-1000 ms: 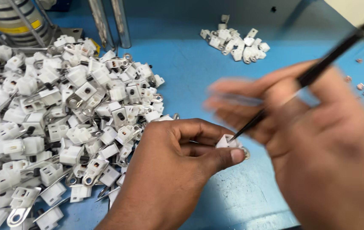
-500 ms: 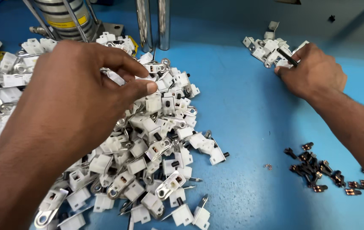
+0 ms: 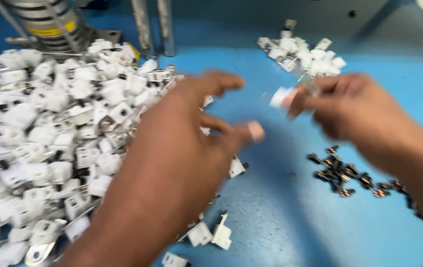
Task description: The person picks up white plastic connector housings one at a time from a large pile, holds small copper contact terminals, and uses tweezers to insert the contacts into the housings, placing finished connectors in a separate pile on the workbench.
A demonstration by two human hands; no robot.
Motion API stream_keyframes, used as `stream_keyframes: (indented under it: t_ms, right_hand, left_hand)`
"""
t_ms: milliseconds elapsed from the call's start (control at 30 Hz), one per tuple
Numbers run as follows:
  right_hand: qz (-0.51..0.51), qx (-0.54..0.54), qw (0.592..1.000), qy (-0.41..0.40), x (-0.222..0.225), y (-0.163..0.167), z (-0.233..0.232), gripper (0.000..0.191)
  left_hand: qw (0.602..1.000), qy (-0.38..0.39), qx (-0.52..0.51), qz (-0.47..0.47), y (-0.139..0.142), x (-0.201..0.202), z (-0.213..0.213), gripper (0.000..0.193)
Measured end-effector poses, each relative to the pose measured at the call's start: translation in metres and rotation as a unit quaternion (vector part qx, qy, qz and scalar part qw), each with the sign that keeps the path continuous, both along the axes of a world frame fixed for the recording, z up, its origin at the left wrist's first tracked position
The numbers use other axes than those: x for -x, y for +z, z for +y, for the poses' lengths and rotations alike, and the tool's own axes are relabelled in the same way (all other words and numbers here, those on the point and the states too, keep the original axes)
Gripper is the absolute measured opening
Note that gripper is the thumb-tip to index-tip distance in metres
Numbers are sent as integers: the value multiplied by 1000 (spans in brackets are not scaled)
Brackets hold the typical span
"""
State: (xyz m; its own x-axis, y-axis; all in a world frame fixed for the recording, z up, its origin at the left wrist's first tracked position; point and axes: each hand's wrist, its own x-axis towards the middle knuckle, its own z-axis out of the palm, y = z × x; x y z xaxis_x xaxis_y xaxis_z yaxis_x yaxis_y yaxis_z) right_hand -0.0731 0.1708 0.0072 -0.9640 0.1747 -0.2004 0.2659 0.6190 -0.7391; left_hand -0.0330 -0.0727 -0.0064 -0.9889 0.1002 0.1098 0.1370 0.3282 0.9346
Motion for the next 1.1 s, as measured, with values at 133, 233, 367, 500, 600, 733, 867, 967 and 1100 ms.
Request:
stream_keyframes:
  t_ms: [133,233,367,500,600,733,867,967,1100]
  right_hand:
    - [-136,-22,990,-5,-69,8,-7,29]
    - [-128,-96,987,-7,-80,6,-5,29]
    - [-129,-366,919,-72,-72,3,-8,28]
    - [-115,-402,907,-52,-65,-9,-12,30]
    - [-105,-361,925,-60,-64,-13,-2,30]
    - [2,-28,996,-88,-76,-2,8,31]
    - [82,142,980,-111,-110,14,-6,31]
    - [116,61,981,-141,-126,16,-29,29]
    - [135,8,982,-131,-128,25,-47,28]
  left_hand:
    - [969,-124,-90,-191,-13,-29,26,27]
    - [950,-166,-125,-233,-17,-44,26,26]
    - [950,-155,-109,-249,-16,-54,21,26]
    - [960,-156,-92,-215,-12,-58,22,25]
    - [968,-154,-80,-183,-7,-61,24,27]
    - [972,-114,-39,-202,4,-61,24,27]
    - [981,-71,38,-176,25,-58,33,25]
    - [971,-35,100,-212,46,-58,39,25]
    - [954,-19,111,-279,66,-57,44,21]
